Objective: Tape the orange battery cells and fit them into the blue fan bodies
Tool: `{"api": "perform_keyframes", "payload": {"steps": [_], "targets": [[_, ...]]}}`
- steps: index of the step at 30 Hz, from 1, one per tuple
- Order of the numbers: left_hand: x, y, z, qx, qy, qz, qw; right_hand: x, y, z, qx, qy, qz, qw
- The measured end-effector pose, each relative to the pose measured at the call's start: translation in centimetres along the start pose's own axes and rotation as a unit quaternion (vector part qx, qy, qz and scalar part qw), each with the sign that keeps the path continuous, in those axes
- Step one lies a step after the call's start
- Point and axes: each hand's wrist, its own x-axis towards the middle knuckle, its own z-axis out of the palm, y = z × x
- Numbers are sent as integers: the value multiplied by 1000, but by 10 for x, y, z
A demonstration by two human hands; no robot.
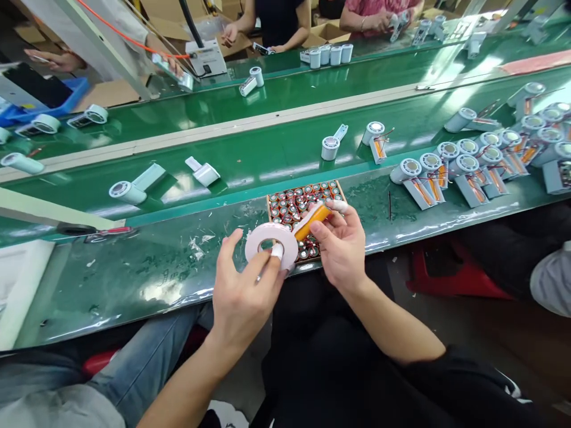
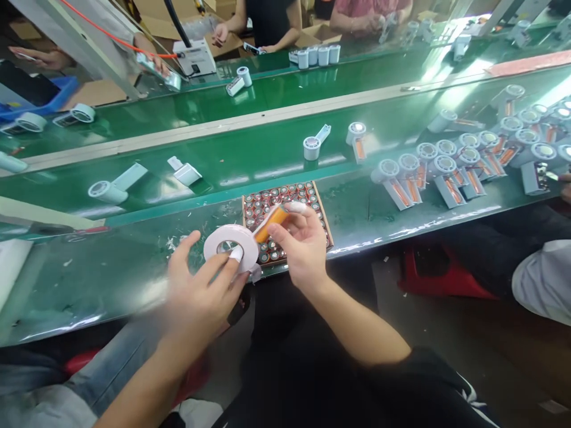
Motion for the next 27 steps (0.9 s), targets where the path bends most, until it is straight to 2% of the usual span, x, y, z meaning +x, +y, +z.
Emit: {"api": "perform_keyframes", "payload": {"steps": [1,3,5,6,8,10,11,14,16,18,20,21,23,25,27], "targets": [[2,7,5,-11,30,-1,1000,-3,3,4,12,28,-15,999],[4,18,13,-24,79,4,997,-1,4,6,18,34,-12,999],[2,20,20,-41,91,25,995,14,-6,-10,20,14,-2,1000],[-2,15,22,-47,85,32,995,27,-15,-25,24,15,-15,999],[-20,-6,25,-30,70,5,997,58,-39,-67,28,56,-87,994],[-48,-40,23,28,56,-70,996,85,-62,-116,5,117,-188,975],[-63,-59,22,53,41,-113,991,94,-70,-139,-11,135,-199,971],[-93,-103,17,63,17,-188,980,94,-75,-186,-29,153,-111,982],[-82,-116,18,45,53,-198,978,80,-67,-199,-16,163,-58,985],[-39,-114,25,13,90,-176,980,67,-56,-204,4,179,-24,984],[36,-104,43,-33,76,-131,988,61,-49,-206,18,194,-1,981],[81,-96,57,-57,45,-103,992,60,-47,-207,20,198,9,980],[178,-79,95,-80,-41,-38,995,61,-48,-207,21,208,15,978],[267,-61,143,-71,-134,-2,988,64,-52,-206,17,223,7,975],[334,-42,192,-26,-208,-1,978,68,-56,-204,11,239,-7,971]]}}
